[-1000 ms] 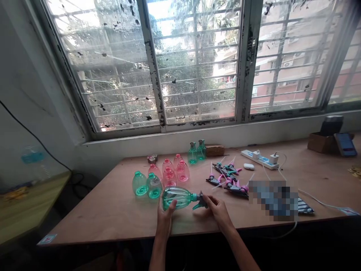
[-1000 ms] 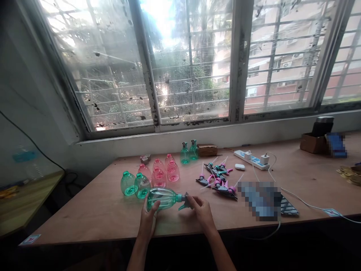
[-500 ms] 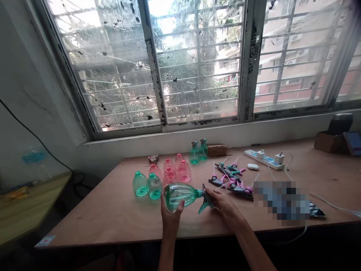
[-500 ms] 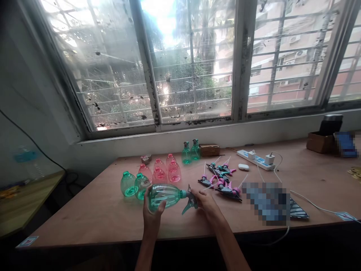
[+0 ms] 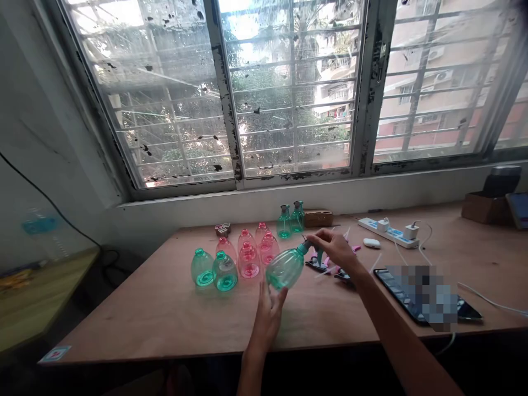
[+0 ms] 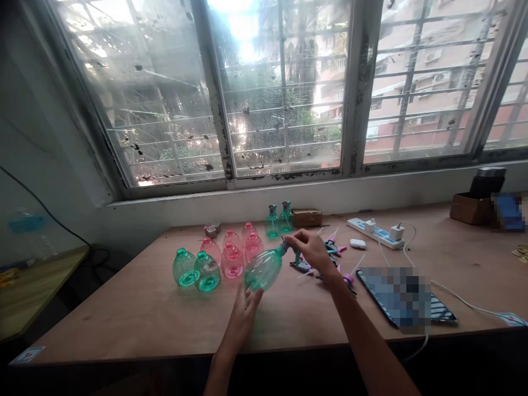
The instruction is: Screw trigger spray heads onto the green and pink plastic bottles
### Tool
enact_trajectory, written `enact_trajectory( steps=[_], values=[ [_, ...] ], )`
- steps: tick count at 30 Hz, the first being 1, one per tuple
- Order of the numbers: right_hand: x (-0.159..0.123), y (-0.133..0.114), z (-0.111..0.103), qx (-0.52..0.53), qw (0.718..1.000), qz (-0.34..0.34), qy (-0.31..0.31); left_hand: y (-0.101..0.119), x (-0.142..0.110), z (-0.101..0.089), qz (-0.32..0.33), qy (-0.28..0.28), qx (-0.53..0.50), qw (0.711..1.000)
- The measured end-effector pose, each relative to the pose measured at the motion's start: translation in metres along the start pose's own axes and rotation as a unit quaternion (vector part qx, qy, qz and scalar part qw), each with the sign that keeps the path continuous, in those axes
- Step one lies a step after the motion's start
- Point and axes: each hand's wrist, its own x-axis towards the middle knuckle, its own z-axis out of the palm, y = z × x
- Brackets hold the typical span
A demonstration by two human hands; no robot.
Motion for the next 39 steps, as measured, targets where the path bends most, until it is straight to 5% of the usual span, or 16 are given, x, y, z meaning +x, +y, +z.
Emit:
enact_trajectory(
  steps=[6,13,29,39],
  values=[
    [0.078,-0.026,-0.029,-0.245,0.965,-0.058,0.078,-0.018,-0.014,-0.012,-0.045,-0.05,0.028,0.997],
    [0.141,0.004,-0.005,-0.413,0.905,-0.004,0.096,-0.011,-0.011,-0.015,-0.064,-0.076,0.01,0.995],
    [0.173,0.054,0.034,-0.483,0.869,0.088,0.062,-0.009,-0.017,-0.017,-0.064,-0.099,0.021,0.993],
    [0.172,0.018,0.021,-0.467,0.881,-0.015,0.072,-0.014,-0.015,-0.018,-0.065,-0.079,-0.014,0.995]
  ],
)
